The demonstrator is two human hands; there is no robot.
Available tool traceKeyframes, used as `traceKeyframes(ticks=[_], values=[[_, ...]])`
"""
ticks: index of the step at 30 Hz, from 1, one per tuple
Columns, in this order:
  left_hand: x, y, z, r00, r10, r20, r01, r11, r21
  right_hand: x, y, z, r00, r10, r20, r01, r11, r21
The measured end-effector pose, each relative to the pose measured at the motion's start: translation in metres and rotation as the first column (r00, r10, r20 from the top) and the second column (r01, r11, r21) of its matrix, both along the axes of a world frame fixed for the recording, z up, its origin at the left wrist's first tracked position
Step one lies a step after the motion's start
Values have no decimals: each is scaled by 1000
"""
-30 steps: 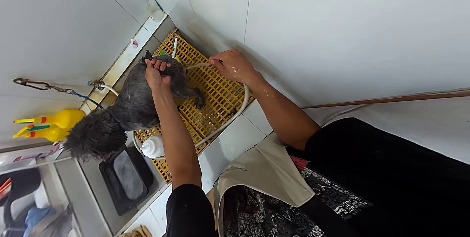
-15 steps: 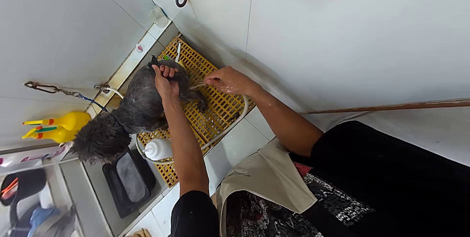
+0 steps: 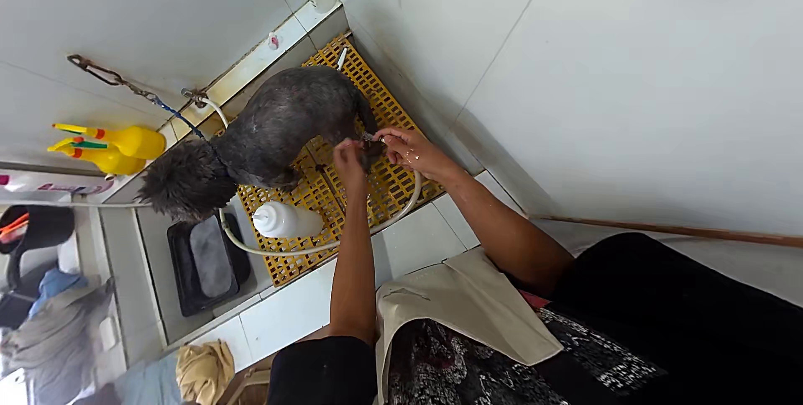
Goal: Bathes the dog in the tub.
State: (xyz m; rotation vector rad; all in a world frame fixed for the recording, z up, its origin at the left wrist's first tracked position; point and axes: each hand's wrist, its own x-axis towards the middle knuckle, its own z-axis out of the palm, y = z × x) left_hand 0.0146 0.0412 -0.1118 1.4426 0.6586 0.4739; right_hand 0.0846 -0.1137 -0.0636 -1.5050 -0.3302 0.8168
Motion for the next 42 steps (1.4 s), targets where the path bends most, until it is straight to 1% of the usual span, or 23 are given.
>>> traceKeyframes(ticks=[1, 2, 4, 7, 8, 10, 13, 15, 16, 18, 20, 23, 25, 27, 30, 32, 33, 34, 35, 36, 38, 40, 42], values=[[1, 7, -8, 991, 134, -25, -135, 985, -107, -3, 0, 1, 997, -23, -77, 24, 1000, 9], [4, 18, -15, 972, 226, -58, -233, 959, -159, -6, 1, 2, 989, -54, -136, 56, 998, 10], [16, 39, -16, 955, 279, -104, -292, 944, -155, -9, 4, 2, 968, -105, -228, 111, 994, 12], [43, 58, -5, 945, 276, -176, -299, 946, -122, -15, 16, -5, 928, -130, -349, 146, 989, 20], [49, 62, -5, 945, 255, -206, -287, 947, -143, -18, 22, -8, 913, -142, -382, 158, 987, 10], [56, 69, -15, 965, 172, -199, -221, 940, -261, -24, 33, -15, 868, -178, -463, 197, 980, -8], [56, 70, -24, 977, 93, -194, -162, 912, -377, -39, 51, -20, 742, -256, -620, 327, 945, 1], [48, 65, -19, 978, 158, -139, -199, 913, -356, -58, 60, -15, 662, -293, -690, 413, 911, 9], [44, 62, -15, 970, 234, -70, -243, 910, -335, -67, 64, -13, 652, -292, -700, 433, 901, 27], [38, 54, -10, 919, 386, 79, -339, 877, -342, -83, 70, -12, 663, -274, -697, 437, 897, 64], [31, 47, -11, 891, 430, 143, -349, 853, -389, -89, 75, -12, 674, -279, -684, 434, 899, 61], [34, 47, -14, 930, 355, 93, -312, 899, -308, -92, 75, -13, 720, -246, -649, 405, 908, 104], [36, 53, -7, 963, 268, -16, -265, 940, -214, -93, 73, -12, 762, -186, -620, 365, 914, 175], [39, 58, 1, 961, 236, -142, -259, 950, -175, -92, 73, -11, 759, -191, -622, 362, 919, 159], [46, 58, -7, 952, 205, -227, -252, 947, -199, -89, 70, -15, 686, -257, -681, 414, 907, 75], [44, 54, -25, 967, 136, -213, -179, 964, -196, -93, 67, -13, 659, -262, -705, 435, 897, 73], [38, 51, -37, 977, 62, -203, -94, 984, -151, -96, 65, -11, 634, -276, -722, 455, 889, 60], [30, 49, -47, 977, -76, -200, 56, 993, -102, -99, 62, -10, 595, -296, -747, 482, 875, 37], [22, 47, -55, 952, -209, -226, 207, 978, -34, -101, 59, -13, 548, -321, -773, 511, 860, 5], [18, 44, -62, 919, -288, -269, 310, 950, 42, -102, 55, -17, 494, -354, -794, 540, 841, -39], [20, 40, -70, 844, -378, -380, 451, 884, 122, -104, 47, -23, 423, -402, -812, 573, 813, -104], [29, 35, -68, 834, -356, -421, 440, 890, 119, -106, 41, -19, 413, -404, -816, 581, 807, -105], [34, 27, -55, 882, -312, -352, 347, 937, 39, -107, 34, -14, 441, -376, -815, 566, 821, -73]])
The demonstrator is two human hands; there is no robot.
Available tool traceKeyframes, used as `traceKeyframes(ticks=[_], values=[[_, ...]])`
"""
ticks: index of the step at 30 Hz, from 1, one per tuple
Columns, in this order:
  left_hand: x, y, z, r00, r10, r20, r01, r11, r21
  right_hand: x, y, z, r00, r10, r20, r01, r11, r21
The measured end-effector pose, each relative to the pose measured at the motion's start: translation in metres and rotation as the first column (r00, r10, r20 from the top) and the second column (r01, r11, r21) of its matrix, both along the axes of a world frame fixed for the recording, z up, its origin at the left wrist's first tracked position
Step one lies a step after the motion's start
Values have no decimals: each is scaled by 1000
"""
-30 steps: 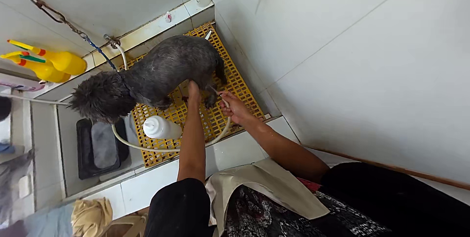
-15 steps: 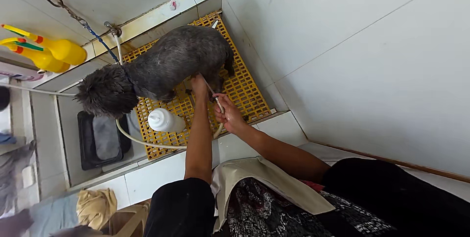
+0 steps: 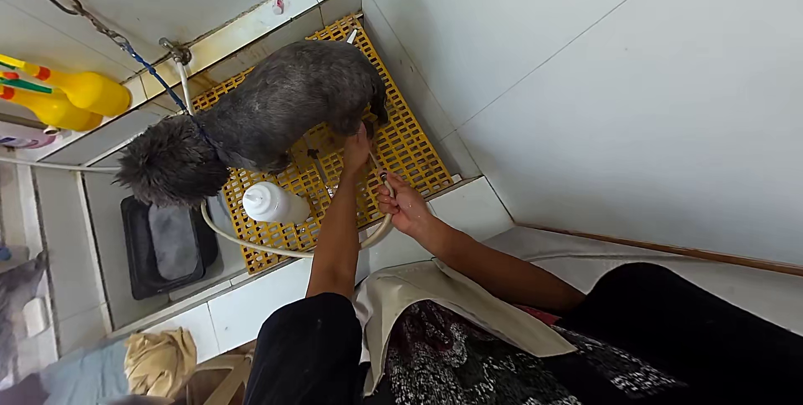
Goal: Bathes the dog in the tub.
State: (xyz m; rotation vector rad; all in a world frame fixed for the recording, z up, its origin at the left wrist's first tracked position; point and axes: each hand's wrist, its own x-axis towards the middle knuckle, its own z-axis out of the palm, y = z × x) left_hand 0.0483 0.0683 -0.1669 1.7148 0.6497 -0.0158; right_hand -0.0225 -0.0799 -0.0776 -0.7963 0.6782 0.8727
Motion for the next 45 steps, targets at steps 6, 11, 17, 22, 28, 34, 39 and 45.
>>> traceKeyframes(ticks=[6, 11, 17, 22, 28, 34, 39, 45], values=[[-7, -3, 52, 986, 22, 165, 71, 841, -537, 0, -13, 3, 990, 85, 110, -93, 994, 65], [-14, -2, 50, 998, 27, 52, -13, 966, -259, 0, -10, 9, 968, 142, 206, -156, 986, 52], [-19, -7, 84, 994, 54, -92, -58, 997, -48, -3, -19, 9, 958, 84, 273, -98, 994, 39], [-28, 1, 167, 992, -65, -110, 38, 973, -229, 0, -19, 6, 954, 22, 300, -9, 999, -47], [-32, 28, 214, 991, -97, -97, 80, 984, -159, -2, -18, 4, 929, -2, 371, 4, 1000, -4], [-20, 28, 223, 993, -56, -101, 39, 985, -166, 1, -17, -1, 943, 14, 332, -15, 1000, 1], [-20, 31, 224, 996, -54, -75, 34, 968, -250, 0, -12, 0, 935, -10, 354, -9, 999, 54], [-19, 27, 227, 994, -90, -64, 72, 968, -241, -6, -14, 2, 906, -42, 422, 6, 996, 86]])
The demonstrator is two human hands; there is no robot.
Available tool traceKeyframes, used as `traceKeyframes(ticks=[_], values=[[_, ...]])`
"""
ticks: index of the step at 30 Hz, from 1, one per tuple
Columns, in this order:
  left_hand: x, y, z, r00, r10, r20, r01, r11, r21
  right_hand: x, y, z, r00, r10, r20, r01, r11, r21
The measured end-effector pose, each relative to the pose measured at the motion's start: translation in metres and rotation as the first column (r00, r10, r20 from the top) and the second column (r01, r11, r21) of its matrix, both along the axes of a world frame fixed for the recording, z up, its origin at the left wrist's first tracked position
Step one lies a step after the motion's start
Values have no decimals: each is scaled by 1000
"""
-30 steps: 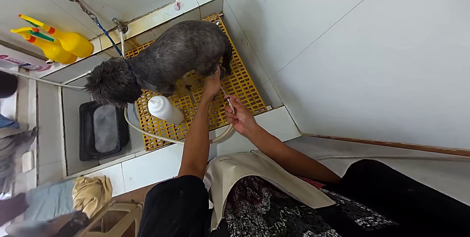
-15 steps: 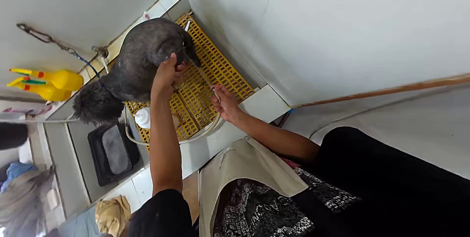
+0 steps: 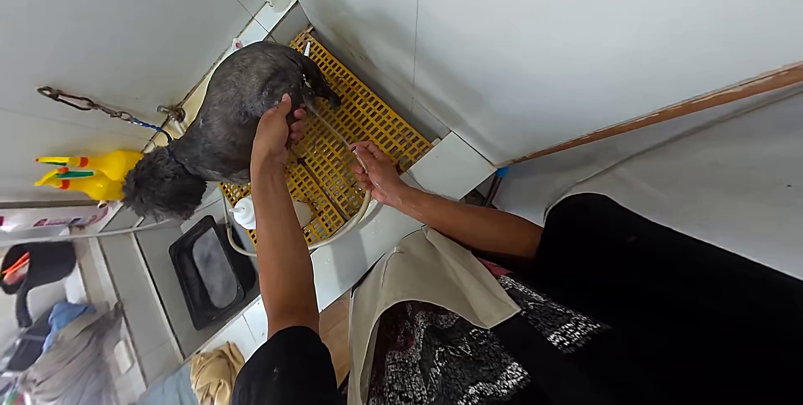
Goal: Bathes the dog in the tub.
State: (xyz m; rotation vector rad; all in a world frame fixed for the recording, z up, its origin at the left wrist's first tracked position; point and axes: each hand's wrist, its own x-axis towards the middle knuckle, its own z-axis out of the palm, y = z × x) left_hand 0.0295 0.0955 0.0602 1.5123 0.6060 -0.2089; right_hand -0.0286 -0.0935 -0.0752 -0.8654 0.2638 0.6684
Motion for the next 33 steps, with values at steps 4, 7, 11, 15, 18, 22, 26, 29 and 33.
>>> traceKeyframes(ticks=[4, 7, 11, 15, 18, 22, 26, 29, 33], values=[[0, -1, 1, 999, 2, 33, -1, 999, -37, 3, -6, -2, 1000, -25, 16, 25, 1000, -5], [-3, 2, 4, 999, 23, 32, -21, 999, -45, 5, -7, -4, 1000, -7, 23, 7, 1000, -5], [-3, 4, 6, 999, 33, 28, -32, 999, -38, 7, -4, 0, 999, 2, -39, -3, 1000, -25], [0, 2, 10, 998, 51, 28, -50, 998, -24, 11, 6, -7, 973, 22, -230, -41, 996, -78], [2, 1, 13, 998, 46, 32, -46, 999, 7, 9, 10, -6, 972, -5, -234, -12, 998, -70], [4, 2, 7, 999, 30, 22, -30, 1000, 4, 6, 15, -7, 978, -4, -210, -7, 999, -51], [5, 1, 1, 1000, 14, 11, -14, 1000, -16, 3, 15, -2, 986, 22, -165, -29, 999, -43], [5, -2, 1, 1000, -5, -2, 5, 1000, -21, 1, 16, 4, 992, 52, -113, -54, 998, -10], [5, -4, 9, 999, -32, 18, 33, 998, -53, 4, 14, -5, 990, 66, -127, -69, 997, -20]])
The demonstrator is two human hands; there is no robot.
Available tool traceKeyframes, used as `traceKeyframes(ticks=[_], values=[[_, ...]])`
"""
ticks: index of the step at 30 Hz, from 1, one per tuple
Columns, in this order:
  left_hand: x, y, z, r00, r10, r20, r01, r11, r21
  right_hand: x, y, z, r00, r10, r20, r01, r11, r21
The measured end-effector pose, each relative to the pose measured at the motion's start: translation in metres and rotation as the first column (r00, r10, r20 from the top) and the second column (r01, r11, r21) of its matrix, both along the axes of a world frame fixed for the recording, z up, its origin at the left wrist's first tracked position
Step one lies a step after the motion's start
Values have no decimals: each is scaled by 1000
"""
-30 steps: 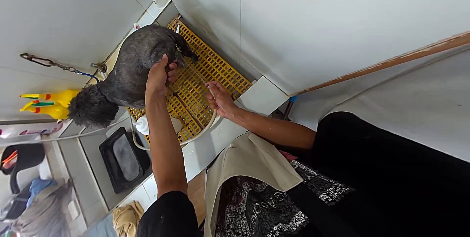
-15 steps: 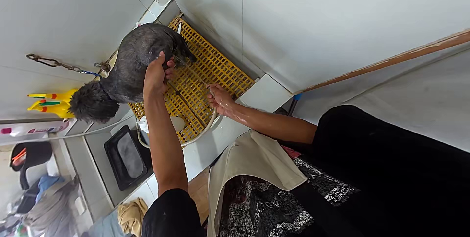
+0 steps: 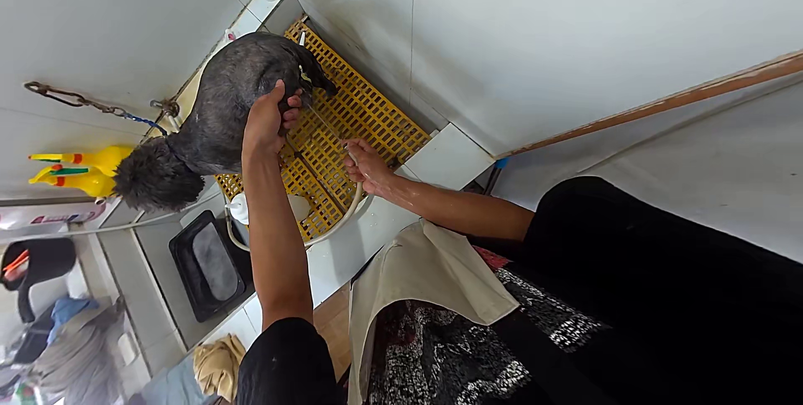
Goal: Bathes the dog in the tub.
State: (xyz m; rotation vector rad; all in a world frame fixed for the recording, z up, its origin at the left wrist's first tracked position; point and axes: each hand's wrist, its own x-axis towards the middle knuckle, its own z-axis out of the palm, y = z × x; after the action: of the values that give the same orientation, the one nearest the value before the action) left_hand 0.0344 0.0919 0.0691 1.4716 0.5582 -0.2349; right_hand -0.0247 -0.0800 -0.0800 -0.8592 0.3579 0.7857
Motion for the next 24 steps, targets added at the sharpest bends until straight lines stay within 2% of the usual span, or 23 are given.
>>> traceKeyframes(ticks=[4, 8, 10, 12, 18, 21, 24], values=[[4, -2, 5, 1000, -29, 11, 29, 999, -15, 0, -6, 2, 995, 72, 73, -75, 996, 41], [5, 0, 13, 999, -51, 14, 51, 998, -41, 0, -10, -5, 998, 1, 70, -3, 1000, 25], [5, 6, 17, 998, -59, 15, 59, 997, -47, 0, -14, -6, 995, 40, 90, -42, 999, 15], [5, 12, 19, 999, -36, 21, 37, 996, -87, 2, -15, -8, 988, 103, 117, -106, 994, 22], [3, 28, 25, 999, 39, 27, -34, 982, -187, 5, -14, -8, 985, 124, 121, -127, 992, 17], [3, 33, 25, 998, 61, 23, -54, 973, -223, 10, -13, -9, 978, 204, 53, -203, 979, -31], [2, 36, 26, 997, 71, 17, -64, 965, -254, 12, -10, -9, 976, 218, -30, -219, 975, -30]])
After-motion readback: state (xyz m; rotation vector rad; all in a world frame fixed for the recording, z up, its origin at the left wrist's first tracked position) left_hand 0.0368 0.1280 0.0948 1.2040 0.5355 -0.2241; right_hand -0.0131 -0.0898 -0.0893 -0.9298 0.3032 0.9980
